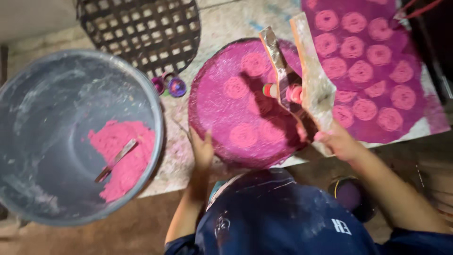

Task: The person scoops pink paste from a metal bowl and loads it into a handheld extruder. They then extrude the paste in circular patterns onto a purple mat to form incense coils. The process is repeated multiple times to create several coils.

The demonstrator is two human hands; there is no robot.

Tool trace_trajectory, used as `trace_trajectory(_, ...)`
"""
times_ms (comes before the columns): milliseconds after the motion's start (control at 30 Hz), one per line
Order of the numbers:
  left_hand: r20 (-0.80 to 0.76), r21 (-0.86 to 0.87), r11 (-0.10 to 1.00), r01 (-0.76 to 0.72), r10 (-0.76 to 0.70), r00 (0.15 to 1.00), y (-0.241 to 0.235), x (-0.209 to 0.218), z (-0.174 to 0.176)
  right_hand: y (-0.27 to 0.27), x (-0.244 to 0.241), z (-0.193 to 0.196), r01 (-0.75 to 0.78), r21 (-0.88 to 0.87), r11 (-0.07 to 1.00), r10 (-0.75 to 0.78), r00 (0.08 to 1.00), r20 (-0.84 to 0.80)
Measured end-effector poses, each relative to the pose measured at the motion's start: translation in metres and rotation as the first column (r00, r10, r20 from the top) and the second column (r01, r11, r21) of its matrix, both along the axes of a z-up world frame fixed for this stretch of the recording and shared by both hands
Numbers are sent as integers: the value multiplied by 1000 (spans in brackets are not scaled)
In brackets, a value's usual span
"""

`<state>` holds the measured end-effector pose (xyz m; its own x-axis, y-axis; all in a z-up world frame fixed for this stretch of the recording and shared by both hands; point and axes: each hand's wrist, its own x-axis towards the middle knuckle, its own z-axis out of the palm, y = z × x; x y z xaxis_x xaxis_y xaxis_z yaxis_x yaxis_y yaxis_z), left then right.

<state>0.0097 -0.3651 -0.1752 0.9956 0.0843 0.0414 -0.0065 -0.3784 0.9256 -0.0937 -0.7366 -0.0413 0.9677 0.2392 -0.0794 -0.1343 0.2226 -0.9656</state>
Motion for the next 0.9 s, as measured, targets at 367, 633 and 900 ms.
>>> trace_trajectory(367, 373, -925, -187, 332, -617, 693, -47, 84, 159, 30, 37, 5, -378, 257, 889, 456, 762, -459)
trace_trajectory(633, 486, -840, -482, 247, -469, 737, -71, 124, 139, 8, 104, 40, -558, -293, 776, 271, 715, -645)
trace_trajectory(900, 473, -838, -470, 276, -374, 798, -51, 150, 105, 54, 125, 22, -528, -528, 665, 276, 831, -484)
